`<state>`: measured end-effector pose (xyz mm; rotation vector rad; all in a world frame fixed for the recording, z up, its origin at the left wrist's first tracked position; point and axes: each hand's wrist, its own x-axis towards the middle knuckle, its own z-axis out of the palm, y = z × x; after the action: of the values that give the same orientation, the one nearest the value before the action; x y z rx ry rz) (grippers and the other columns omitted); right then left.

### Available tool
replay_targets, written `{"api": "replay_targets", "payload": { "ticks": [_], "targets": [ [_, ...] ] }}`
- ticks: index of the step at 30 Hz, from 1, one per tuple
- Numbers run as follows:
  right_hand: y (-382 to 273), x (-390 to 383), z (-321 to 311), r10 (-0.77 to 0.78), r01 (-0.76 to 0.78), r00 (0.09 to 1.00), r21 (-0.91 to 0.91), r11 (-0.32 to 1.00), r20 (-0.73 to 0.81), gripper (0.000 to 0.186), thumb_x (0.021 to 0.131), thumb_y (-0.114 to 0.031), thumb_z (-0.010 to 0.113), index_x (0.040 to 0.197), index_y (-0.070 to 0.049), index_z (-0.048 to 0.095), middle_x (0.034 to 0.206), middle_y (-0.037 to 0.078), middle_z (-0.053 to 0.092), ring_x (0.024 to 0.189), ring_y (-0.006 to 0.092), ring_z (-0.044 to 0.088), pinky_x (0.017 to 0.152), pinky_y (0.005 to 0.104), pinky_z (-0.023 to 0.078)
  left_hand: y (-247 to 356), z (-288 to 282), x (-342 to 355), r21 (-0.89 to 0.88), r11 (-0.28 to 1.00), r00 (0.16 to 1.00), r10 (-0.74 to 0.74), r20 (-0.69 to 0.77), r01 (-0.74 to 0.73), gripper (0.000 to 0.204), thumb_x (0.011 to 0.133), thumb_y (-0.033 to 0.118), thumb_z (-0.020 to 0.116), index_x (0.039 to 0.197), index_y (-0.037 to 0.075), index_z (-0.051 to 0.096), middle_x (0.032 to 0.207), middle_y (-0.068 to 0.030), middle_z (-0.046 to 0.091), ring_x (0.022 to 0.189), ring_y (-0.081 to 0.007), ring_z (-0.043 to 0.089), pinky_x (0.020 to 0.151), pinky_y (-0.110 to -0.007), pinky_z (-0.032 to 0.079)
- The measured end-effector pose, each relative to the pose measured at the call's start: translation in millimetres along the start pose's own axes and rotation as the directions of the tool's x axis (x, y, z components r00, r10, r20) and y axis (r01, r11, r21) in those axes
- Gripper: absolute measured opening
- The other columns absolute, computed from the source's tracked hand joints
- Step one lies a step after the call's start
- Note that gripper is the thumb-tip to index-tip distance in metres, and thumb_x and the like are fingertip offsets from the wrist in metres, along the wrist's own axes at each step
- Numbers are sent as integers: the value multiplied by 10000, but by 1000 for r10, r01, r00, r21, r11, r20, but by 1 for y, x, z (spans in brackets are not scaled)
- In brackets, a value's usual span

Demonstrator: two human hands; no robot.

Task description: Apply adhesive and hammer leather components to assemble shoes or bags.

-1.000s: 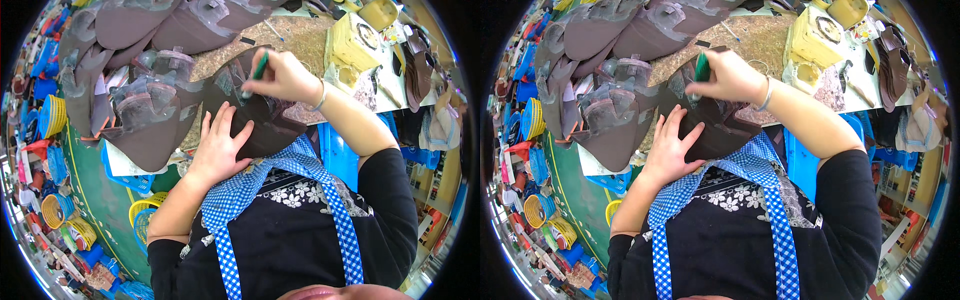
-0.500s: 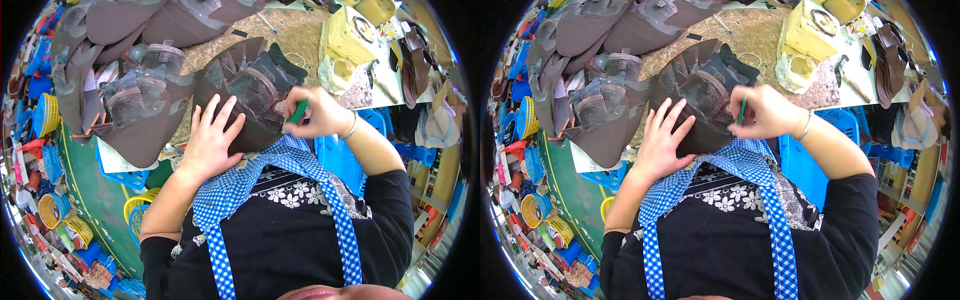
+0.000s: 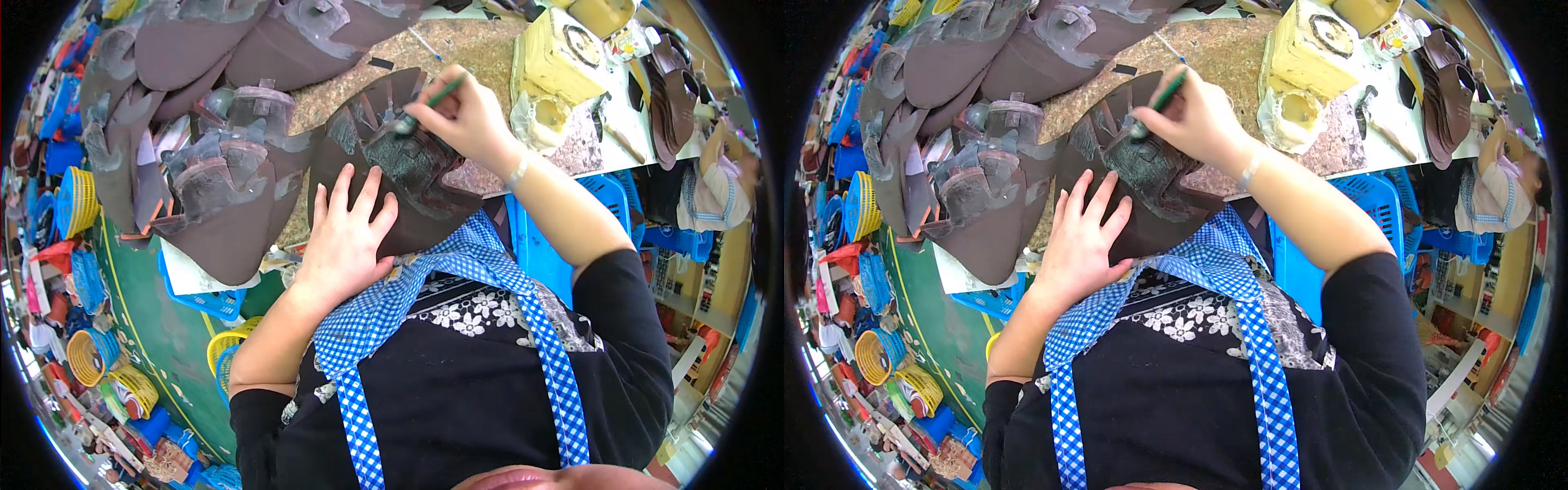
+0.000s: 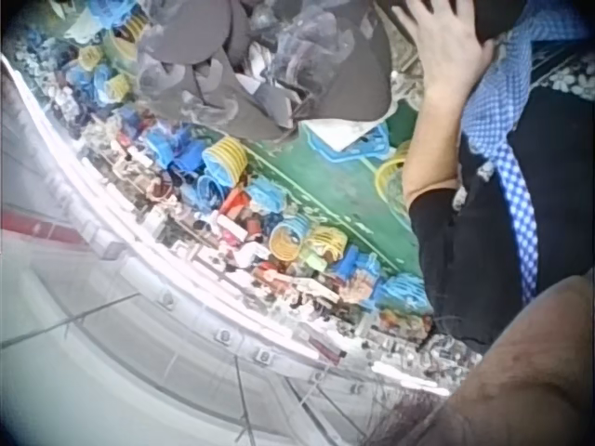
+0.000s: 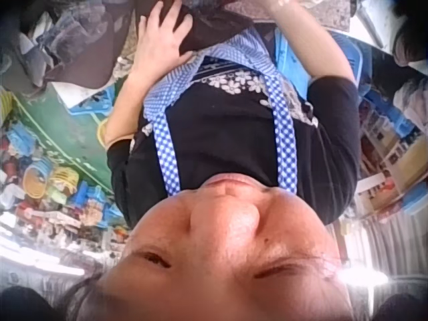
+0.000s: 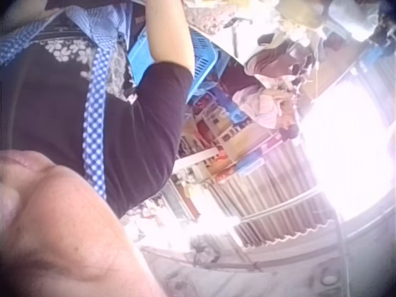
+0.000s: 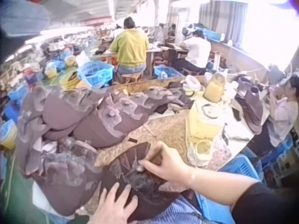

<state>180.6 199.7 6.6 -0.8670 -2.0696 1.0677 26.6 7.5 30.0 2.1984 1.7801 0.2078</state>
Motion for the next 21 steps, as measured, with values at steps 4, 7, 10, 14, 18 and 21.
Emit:
{"api": "replay_targets", "payload": {
  "ticks": [4, 7, 10, 14, 18, 21],
  "targets": [
    [4, 16, 1, -61, 56, 995, 60, 997, 83, 337, 786, -179, 804, 926, -39, 531, 741, 48, 659, 626, 101, 634, 577, 267, 521, -2, 0, 1, -8, 1000, 1000, 5, 7, -5, 752, 633, 309, 833, 1290, 89, 540, 1479, -176, 344, 1379, -432, 274, 1068, -622, 322],
    [5, -10, -30, -68, 83, 992, -149, 985, 106, 304, 787, -131, 779, 907, -47, 513, 774, 62, 660, 677, 108, 640, 611, 275, 523, -4, 0, 0, -6, 1000, 1000, -12, 20, 12, 747, 643, 313, 830, 1294, 90, 539, 1481, -176, 342, 1381, -432, 271, 1068, -621, 322],
    [12, -47, -48, -117, 115, 990, 27, 993, 78, 280, 783, -79, 745, 890, -49, 488, 807, 74, 655, 750, 129, 645, 669, 282, 521, -6, -3, 3, 6, 1000, 999, 11, 31, -12, 751, 650, 330, 827, 1299, 88, 537, 1489, -180, 334, 1378, -439, 275, 1063, -626, 325],
    [-27, -53, -60, -135, 132, 990, 47, 990, 50, 203, 794, 14, 634, 901, -44, 472, 841, 61, 637, 761, 130, 586, 686, 267, 477, -11, -1, -2, -29, 1000, 1000, 8, -19, -9, 774, 644, 335, 826, 1308, 76, 525, 1504, -202, 304, 1383, -455, 265, 1053, -643, 323],
    [-59, -42, -64, -279, 411, 862, -261, 874, 423, 206, 729, -16, 666, 921, -48, 600, 686, 79, 586, 669, 260, 622, 622, 374, 492, -31, -16, 6, -647, 762, 964, -178, -197, 8, 543, 752, -1, 580, 1288, 29, 493, 1141, -252, 617, 1055, -434, 615, 924, -444, 499],
    [-40, -59, -43, -190, 506, 768, -397, 766, 612, 280, 685, -93, 721, 948, -68, 628, 719, 90, 621, 693, 295, 640, 628, 409, 506, -43, -53, 3, -708, 698, 864, -419, -278, 111, 476, 851, 1, 514, 1325, 45, 498, 1095, -217, 656, 1023, -337, 661, 891, -386, 504]
  ]
}}
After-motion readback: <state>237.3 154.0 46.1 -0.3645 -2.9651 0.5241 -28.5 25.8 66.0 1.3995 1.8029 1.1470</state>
